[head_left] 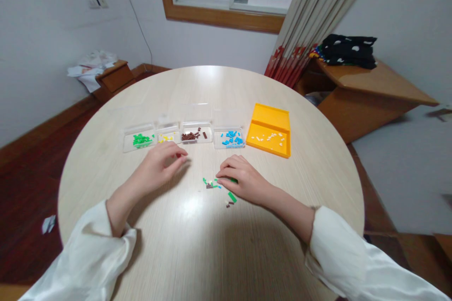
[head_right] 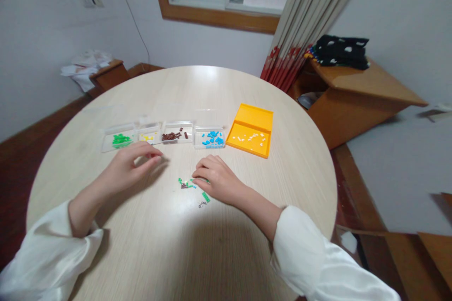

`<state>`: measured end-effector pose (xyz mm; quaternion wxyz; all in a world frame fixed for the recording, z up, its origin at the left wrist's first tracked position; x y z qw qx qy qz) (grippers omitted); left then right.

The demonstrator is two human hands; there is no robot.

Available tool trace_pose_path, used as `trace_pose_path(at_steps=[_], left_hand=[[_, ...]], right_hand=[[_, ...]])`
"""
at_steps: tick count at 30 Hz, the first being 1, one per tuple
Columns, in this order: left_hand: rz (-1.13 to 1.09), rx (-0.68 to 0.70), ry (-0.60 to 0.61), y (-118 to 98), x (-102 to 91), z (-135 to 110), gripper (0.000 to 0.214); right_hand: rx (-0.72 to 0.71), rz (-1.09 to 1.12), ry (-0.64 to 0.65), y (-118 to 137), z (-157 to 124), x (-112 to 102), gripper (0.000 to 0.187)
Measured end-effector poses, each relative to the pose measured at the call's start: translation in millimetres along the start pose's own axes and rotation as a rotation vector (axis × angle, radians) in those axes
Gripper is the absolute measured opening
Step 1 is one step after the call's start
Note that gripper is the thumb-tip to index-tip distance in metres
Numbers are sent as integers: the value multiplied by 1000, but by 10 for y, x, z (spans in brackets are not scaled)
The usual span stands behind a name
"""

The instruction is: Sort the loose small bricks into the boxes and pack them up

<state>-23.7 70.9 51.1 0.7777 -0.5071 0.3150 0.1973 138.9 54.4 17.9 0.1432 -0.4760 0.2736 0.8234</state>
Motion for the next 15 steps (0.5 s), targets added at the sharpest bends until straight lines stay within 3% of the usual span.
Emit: trace_pose_path(at_steps=[2, 5, 15], left_hand=[[-24, 56, 188, -139, 252, -44, 20], [-40, 83, 316, -225, 460, -105, 20], [-31, 112, 406, -212, 690, -157, 19]], right_hand=[[5, -3, 9, -1, 0, 1, 9], [5, -8, 9, 10, 1, -5, 9], [-20, -21, 2, 81, 20, -4, 10]])
Point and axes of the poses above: each hand's wrist, its own z-axis towards the middle knuckle, its own x-axis out of the palm, y = z × x, the point moved 9 cm from there along z, towards the middle knuckle, and after that the axes turned 9 degrees about -z, right-handed, at the moved point
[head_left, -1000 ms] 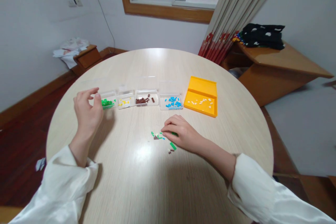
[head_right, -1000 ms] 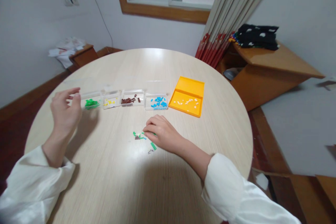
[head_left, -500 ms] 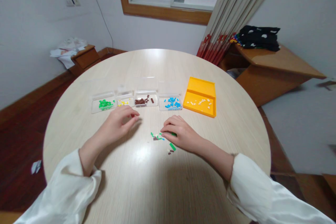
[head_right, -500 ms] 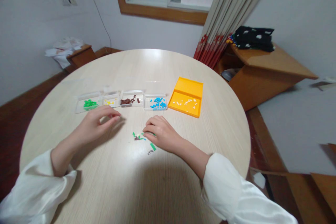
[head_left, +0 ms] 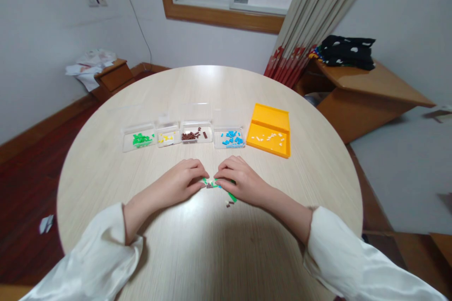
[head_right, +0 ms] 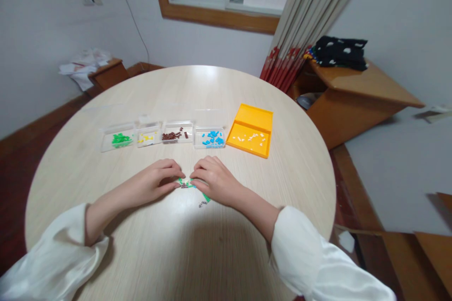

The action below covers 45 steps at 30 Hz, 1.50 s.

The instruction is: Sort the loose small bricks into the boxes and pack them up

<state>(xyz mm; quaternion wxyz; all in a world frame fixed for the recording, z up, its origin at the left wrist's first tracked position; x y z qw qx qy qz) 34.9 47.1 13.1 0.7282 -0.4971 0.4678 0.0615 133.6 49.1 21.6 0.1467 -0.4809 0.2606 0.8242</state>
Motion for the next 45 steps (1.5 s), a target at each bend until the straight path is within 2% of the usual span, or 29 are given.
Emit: trace_pose_path(at_steps=[9, 16, 21, 26, 33, 45], left_hand=[[-4, 12, -4, -55, 11, 25, 19], [26, -48, -41, 79, -20, 19, 19], [15, -55, -91, 136, -85, 9, 18], [50, -71, -125, 183, -133, -4, 17], [83, -97, -189, 239, -200, -22, 16], [115, -235, -255, 410, -302, -58, 15]], right_hand=[[7, -16, -19, -31, -6, -36, 8], [25, -13, -51, -84, -17, -119, 8], [80, -2, -67, -250, -50, -285, 11], [168, 84, 51, -420, -104, -359, 10], [115, 128, 229, -344, -132, -242, 8], [169, 84, 306, -419, -144, -211, 11]])
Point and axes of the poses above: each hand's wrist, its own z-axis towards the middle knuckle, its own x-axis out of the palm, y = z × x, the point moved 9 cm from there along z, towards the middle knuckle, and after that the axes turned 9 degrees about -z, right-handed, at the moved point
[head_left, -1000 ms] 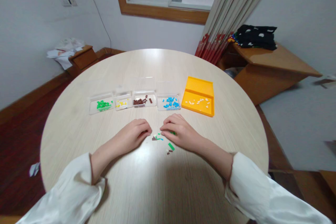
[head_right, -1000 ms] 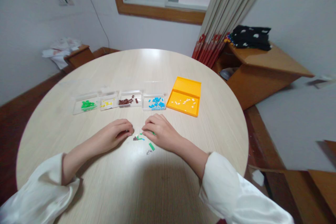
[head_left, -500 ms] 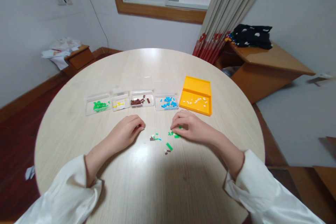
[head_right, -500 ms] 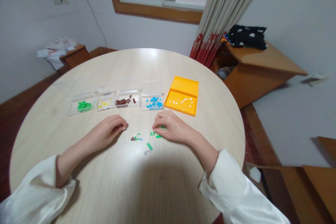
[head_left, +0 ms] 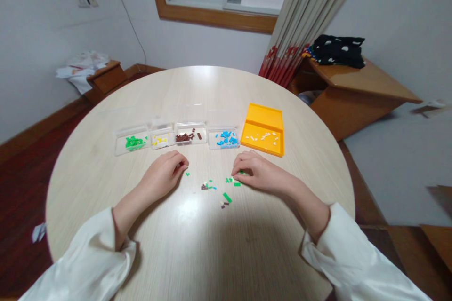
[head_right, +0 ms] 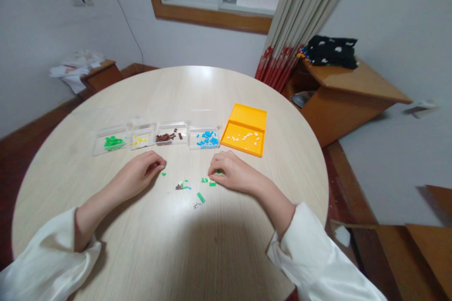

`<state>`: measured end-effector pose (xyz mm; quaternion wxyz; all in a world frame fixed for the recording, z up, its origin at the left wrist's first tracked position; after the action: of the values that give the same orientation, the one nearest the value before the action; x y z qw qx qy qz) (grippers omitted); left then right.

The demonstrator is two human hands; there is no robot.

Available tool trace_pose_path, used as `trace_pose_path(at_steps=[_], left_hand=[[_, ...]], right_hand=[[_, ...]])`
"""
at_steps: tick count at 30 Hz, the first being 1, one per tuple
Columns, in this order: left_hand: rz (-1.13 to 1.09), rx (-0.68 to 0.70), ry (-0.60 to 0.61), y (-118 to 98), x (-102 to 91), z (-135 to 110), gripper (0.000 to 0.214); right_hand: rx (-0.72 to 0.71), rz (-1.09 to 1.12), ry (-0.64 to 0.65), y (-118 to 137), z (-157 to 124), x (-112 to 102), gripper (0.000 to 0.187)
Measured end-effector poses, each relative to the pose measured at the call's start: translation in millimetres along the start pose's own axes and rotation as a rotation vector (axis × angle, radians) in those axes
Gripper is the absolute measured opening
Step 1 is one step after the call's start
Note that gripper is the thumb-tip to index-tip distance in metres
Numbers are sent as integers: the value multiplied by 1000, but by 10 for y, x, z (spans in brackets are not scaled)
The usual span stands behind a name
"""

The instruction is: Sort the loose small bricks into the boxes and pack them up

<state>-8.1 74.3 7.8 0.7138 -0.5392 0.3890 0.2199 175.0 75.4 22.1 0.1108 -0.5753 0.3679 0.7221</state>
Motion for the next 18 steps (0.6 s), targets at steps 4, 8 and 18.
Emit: trace_pose_path(at_steps=[4, 8, 18], left_hand=[[8, -44, -94, 41, -174, 6, 16], [22, -144, -274, 207, -477, -12, 14], [133, -336, -699, 698, -1155, -180, 12]], right_hand=[[21, -25, 8, -9, -13, -29, 9], [9, -50, 23, -7, -39, -43, 6], [13, -8, -28, 38, -31, -74, 12]])
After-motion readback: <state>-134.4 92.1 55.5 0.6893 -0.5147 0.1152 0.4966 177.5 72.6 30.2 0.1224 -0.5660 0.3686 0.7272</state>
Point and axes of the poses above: each hand's wrist, its own z-axis towards the middle knuckle, its own x-axis out of the palm, y = z × x, the point moved 9 cm from there along z, towards the middle knuckle, and after that the axes turned 9 degrees about -z, right-handed, at the moved point
